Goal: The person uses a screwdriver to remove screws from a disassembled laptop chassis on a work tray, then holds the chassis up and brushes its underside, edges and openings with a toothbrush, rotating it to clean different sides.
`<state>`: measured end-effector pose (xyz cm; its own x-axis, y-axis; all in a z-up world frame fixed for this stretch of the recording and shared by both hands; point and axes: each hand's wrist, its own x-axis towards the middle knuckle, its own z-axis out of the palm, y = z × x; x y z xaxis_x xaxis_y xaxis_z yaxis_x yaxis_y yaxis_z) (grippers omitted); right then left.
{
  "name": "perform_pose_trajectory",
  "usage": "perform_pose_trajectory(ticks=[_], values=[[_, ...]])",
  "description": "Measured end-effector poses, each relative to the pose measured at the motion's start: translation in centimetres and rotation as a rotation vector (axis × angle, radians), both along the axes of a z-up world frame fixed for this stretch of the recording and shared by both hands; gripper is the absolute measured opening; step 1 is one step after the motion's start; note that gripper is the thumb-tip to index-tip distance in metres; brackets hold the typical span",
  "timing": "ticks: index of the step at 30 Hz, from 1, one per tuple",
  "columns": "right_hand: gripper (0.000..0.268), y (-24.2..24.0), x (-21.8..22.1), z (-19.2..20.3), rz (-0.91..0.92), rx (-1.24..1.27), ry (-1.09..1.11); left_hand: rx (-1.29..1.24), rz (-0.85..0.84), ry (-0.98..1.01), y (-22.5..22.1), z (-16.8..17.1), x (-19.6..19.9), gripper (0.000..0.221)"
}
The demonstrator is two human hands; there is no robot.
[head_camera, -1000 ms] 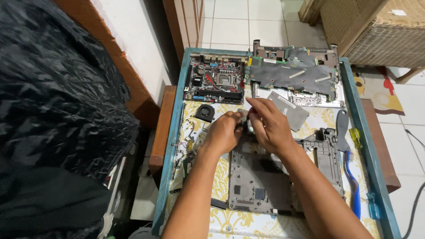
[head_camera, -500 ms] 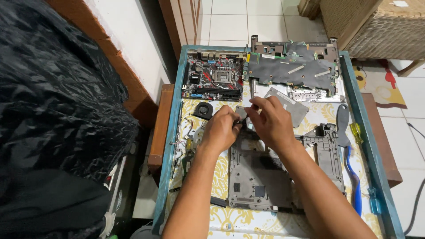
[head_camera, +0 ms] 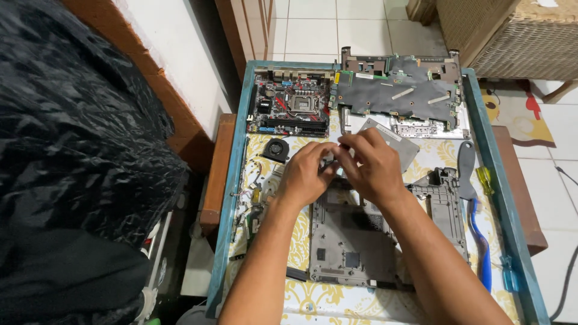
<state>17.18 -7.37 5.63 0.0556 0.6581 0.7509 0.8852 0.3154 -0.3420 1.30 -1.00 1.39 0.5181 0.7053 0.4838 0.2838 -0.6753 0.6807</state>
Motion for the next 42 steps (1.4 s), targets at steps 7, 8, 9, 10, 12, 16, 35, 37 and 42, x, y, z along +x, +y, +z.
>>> perform_pose_trajectory(ticks=[7,8,9,10,12,16,35,37,42], values=[[0.014,0.1,-0.1,0.6,0.164,-0.006,0.073,0.114,0.048,-0.248,-0.5,1.1,1.0,0.036],[0.018,0.2,0.1,0.4,0.114,0.009,0.036,0.129,0.093,-0.268,-0.8,1.7,1.0,0.026],[0.027,0.2,0.3,0.1,0.060,0.023,0.000,0.143,0.135,-0.287,-1.2,2.3,1.1,0.017],[0.027,-0.1,0.1,0.8,0.057,0.024,0.002,0.144,0.132,-0.286,-1.2,2.6,1.0,0.017],[0.029,-0.7,-0.3,2.1,0.081,-0.026,-0.004,0.099,0.077,-0.315,-1.2,3.2,0.6,0.013],[0.031,-0.6,-0.3,2.4,0.239,-0.125,0.112,-0.129,0.027,-0.293,-1.9,3.7,0.3,0.037],[0.023,-0.5,0.2,1.6,0.170,-0.032,0.150,-0.057,0.005,-0.281,-1.0,2.0,0.5,0.023],[0.027,-0.8,-0.1,2.3,0.246,-0.063,0.199,-0.070,-0.029,-0.290,-1.4,2.7,0.5,0.020],[0.018,-0.1,0.1,0.7,0.121,-0.041,0.080,0.001,0.025,-0.245,-0.7,1.1,0.8,0.025]])
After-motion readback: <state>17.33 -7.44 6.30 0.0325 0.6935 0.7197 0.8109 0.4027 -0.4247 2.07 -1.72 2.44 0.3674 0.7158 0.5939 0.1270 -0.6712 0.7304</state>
